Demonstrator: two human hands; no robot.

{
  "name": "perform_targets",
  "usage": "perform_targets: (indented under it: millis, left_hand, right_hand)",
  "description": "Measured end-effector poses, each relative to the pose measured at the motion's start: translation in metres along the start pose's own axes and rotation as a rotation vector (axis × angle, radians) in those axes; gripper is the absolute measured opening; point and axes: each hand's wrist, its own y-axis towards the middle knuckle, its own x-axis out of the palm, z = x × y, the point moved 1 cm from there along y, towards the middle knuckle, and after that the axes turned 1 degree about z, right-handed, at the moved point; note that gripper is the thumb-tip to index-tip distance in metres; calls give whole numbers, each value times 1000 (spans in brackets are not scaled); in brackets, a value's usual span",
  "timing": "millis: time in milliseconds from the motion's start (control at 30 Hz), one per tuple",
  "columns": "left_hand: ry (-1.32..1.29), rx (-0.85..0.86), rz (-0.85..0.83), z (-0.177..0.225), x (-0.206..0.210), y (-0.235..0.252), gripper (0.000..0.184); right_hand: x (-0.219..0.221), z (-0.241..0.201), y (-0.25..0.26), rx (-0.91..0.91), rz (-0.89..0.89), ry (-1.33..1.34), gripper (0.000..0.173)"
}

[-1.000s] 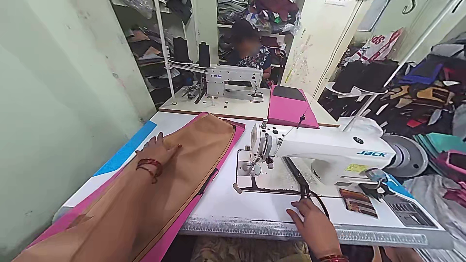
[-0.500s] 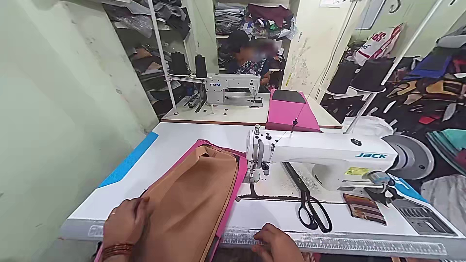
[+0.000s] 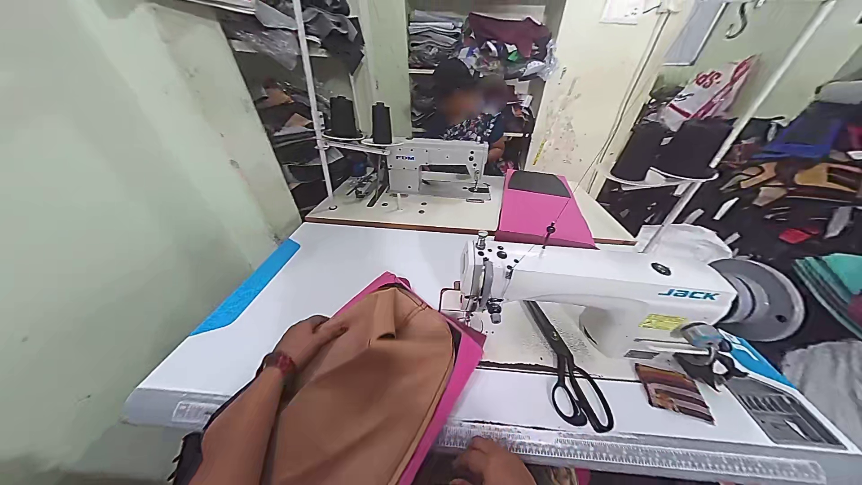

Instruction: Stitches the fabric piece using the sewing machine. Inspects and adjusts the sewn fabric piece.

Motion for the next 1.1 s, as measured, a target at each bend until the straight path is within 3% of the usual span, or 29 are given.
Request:
perform_targets:
  millis: [133, 233, 367, 433, 533, 667, 733, 900, 1100]
  left_hand:
    - [-185, 371, 397, 0, 19, -68, 54]
    - [-206, 513, 636, -2, 13, -101, 59]
    - [-232, 572, 713, -4, -14, -134, 61]
    - [-266, 634, 719, -4, -20, -146, 60]
    - [-370, 777, 722, -6, -19, -151, 63]
    - [-424, 851, 730, 0, -13, -151, 54]
    - [-385, 859, 742, 3, -12, -152, 60]
    - [-389, 819, 692, 7, -10, -147, 57]
    - [-457, 792, 685, 13, -1, -142, 64]
  right_hand:
    - [-2, 11, -4, -14, 131, 129, 33]
    - [0, 12, 3, -10, 302, 257, 46]
    - [-9, 6, 27, -111, 840, 384, 58]
    - [-27, -1, 36, -184, 965, 447, 64]
    - [-50, -18, 34, -181, 917, 446, 82]
    - [-62, -33, 27, -182, 866, 306, 46]
    - [-63, -30, 26, -246, 880, 267, 34]
    - [-68, -14, 23, -404, 630, 812, 15]
    - [-63, -9, 21, -458, 463, 1148, 2]
